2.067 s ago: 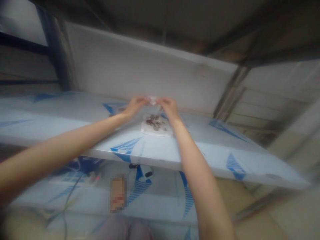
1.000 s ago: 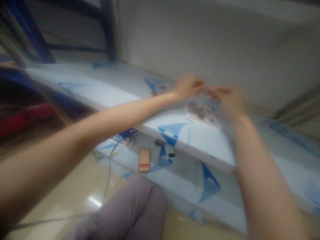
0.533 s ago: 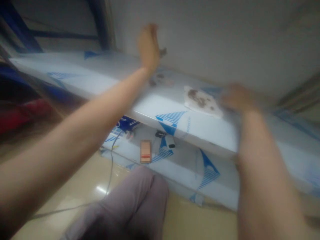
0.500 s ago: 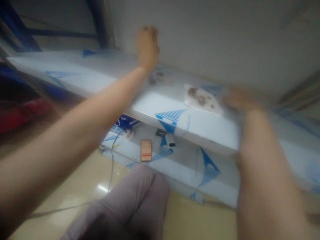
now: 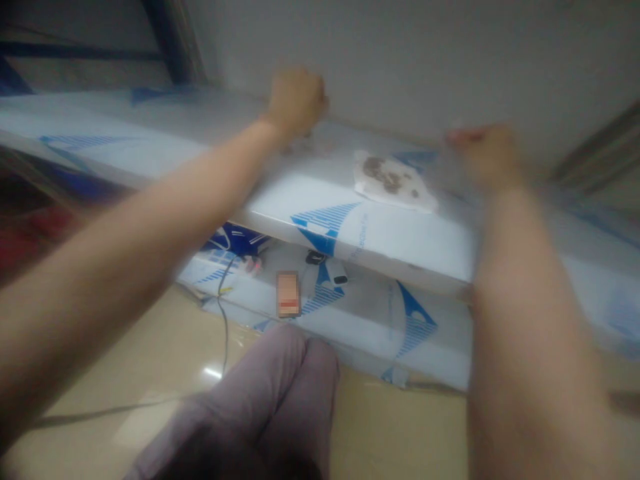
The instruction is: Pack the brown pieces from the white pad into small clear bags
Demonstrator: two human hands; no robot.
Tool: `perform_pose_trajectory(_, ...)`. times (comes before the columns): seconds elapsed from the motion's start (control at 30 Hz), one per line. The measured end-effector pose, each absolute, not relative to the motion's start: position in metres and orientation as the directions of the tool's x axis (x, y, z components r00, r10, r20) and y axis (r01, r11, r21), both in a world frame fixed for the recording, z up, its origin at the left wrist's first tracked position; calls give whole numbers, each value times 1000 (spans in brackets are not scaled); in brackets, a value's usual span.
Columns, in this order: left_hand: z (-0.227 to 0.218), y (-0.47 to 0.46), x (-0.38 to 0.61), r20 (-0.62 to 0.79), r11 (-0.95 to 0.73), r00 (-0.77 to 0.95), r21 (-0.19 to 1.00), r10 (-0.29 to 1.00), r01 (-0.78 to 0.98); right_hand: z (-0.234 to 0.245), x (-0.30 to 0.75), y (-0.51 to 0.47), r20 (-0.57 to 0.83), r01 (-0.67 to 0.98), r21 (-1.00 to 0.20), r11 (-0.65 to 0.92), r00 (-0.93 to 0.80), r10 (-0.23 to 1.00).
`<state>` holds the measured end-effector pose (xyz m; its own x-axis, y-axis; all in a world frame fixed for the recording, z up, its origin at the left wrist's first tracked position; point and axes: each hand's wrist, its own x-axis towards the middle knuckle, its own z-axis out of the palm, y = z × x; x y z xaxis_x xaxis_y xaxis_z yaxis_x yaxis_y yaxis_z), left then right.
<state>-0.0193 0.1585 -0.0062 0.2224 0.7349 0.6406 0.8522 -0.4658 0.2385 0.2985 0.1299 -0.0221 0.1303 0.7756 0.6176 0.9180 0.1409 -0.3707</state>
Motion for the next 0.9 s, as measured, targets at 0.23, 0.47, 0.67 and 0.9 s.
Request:
perform_pose_trajectory(0.23,-16,135,37,572,-797,594,566,565,212,-14,233,119,616,609,-640,468,44,786)
perform_pose_trajectory(0.47,-16,129,47,575,-756,532,617,622,217,-18,206,117,617,569,-638,519,-24,786)
perform_pose_trajectory(0.67,-13,125,35,355,-630,624,719,696,294,-17,202,114,610,670,-590,451,5,792)
perform_pose_trajectory(0.9,-8,133,30,576,-699,438,687,690,198,-3,202,109,825,762,-426,487,106,556)
